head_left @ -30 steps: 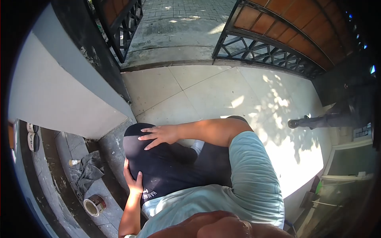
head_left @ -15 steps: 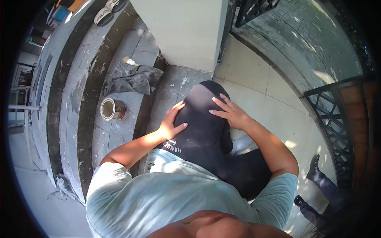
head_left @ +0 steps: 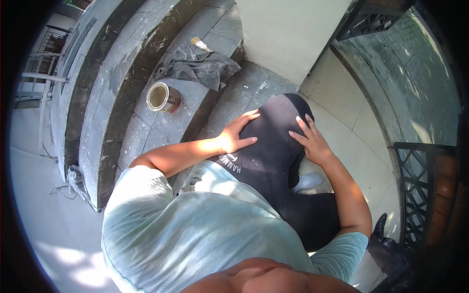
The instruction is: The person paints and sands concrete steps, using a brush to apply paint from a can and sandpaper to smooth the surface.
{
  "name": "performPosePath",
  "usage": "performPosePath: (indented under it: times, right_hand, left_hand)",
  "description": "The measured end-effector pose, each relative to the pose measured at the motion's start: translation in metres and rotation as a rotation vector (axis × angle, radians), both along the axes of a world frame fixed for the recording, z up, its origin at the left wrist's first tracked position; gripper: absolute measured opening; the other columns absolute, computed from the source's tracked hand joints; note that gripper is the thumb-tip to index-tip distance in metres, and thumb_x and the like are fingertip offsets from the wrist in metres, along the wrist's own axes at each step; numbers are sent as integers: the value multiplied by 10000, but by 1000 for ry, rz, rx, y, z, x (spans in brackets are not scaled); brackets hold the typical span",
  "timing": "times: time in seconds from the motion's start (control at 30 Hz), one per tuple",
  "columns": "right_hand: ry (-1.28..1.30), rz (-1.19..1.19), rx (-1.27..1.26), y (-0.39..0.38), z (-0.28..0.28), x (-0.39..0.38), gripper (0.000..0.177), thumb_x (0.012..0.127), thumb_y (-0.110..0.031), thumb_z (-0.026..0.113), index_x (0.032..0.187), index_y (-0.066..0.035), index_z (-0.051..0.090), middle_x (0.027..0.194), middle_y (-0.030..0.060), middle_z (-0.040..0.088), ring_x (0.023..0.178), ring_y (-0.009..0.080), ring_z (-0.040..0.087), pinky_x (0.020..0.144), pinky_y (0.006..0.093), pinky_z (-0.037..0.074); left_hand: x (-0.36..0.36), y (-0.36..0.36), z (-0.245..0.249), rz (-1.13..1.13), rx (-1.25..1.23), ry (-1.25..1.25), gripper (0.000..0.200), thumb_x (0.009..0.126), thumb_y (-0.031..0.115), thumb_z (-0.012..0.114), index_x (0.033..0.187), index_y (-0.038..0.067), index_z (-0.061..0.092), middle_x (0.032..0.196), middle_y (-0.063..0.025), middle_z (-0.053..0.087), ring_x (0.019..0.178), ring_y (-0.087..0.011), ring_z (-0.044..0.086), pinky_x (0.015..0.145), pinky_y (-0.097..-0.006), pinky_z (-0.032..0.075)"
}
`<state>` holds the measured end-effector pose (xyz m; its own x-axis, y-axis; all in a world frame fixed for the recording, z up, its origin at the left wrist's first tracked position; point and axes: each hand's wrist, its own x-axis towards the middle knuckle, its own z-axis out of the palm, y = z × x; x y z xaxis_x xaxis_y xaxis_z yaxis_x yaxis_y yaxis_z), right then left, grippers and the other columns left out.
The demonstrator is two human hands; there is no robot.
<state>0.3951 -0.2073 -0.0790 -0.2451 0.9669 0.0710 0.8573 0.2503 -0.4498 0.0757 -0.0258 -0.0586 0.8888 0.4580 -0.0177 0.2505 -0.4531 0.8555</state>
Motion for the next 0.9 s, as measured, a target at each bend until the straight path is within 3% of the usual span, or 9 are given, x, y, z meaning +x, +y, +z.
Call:
performPosePath:
  times: [0.27, 0.33, 0.4, 0.53, 0.57, 0.63, 0.7, 0.8, 0.9]
  right_hand:
    - [-41, -18, -42, -2, 9, -3, 801, 769, 123, 643, 1447, -303, 623, 1711, 75, 316, 1566, 440, 282, 1153, 522, 455]
    - [-53, -2, -40, 0, 14, -3, 810, 766, 121, 646, 1452, -310, 620, 1713, 65, 312, 1573, 427, 276, 1149, 523, 458]
    - [-59, 2, -55, -2, 16, -4, 822, 763, 118, 653, 1459, -318, 616, 1716, 56, 307, 1577, 417, 271, 1145, 526, 461]
    - [-54, -5, -88, -5, 24, -2, 892, 741, 61, 744, 1509, -355, 563, 1737, 25, 250, 1584, 399, 257, 1150, 523, 460]
    - [-45, 18, -111, -6, 28, 0, 929, 729, 7, 802, 1533, -368, 528, 1745, 30, 220, 1590, 401, 237, 1171, 526, 443]
    - [-71, 28, -121, -8, 30, -1, 981, 725, -40, 837, 1569, -377, 469, 1756, 37, 183, 1599, 412, 195, 1195, 533, 419]
    - [-85, 27, -116, -13, 38, -2, 990, 735, -71, 850, 1581, -387, 445, 1768, 37, 143, 1608, 405, 168, 1186, 538, 432]
    - [-156, 22, -60, -17, 26, -5, 968, 735, -113, 860, 1576, -378, 462, 1780, 40, 108, 1626, 387, 108, 1171, 537, 410]
    - [-181, 11, -91, -18, 28, -9, 962, 743, -106, 852, 1581, -373, 461, 1785, 38, 93, 1631, 385, 88, 1170, 534, 397]
  left_hand:
    - [3, 6, 1, -14, -61, -19, 740, 880, 191, 764, 1542, 67, 458, 1614, -210, 433, 1516, -351, 403, 1252, -470, 300]
    - [9, 23, -22, 154, -176, -47, 524, 926, 246, 779, 1382, 52, 611, 1302, -175, 675, 1235, -311, 646, 1060, -420, 501]
    - [19, 52, -55, 400, -367, 98, 458, 950, 256, 759, 1332, 34, 637, 1183, -148, 722, 1116, -285, 693, 954, -411, 545]
    - [29, 76, -66, 275, 391, 100, 466, 940, 265, 752, 1332, 39, 637, 1161, -150, 723, 969, -296, 726, 855, -402, 570]
    - [34, 79, -69, 256, 359, 87, 482, 930, 271, 756, 1339, 46, 638, 1160, -153, 723, 955, -316, 726, 853, -401, 572]
    - [48, 75, -65, 220, 16, 67, 459, 999, 287, 702, 1362, 18, 620, 1141, -169, 731, 1049, -295, 723, 925, -391, 558]
    - [49, 75, -90, 133, -264, 32, 484, 1088, 311, 601, 1469, 18, 541, 1285, -155, 690, 1201, -219, 648, 1064, -357, 484]
    - [56, 46, -55, 41, -354, 22, 559, 1148, 413, 407, 1545, 26, 478, 1511, -156, 563, 1425, -239, 489, 1215, -357, 323]
    - [58, 31, -25, 59, -430, 84, 548, 1140, 373, 430, 1541, 1, 467, 1514, -174, 563, 1427, -258, 498, 1208, -357, 337]
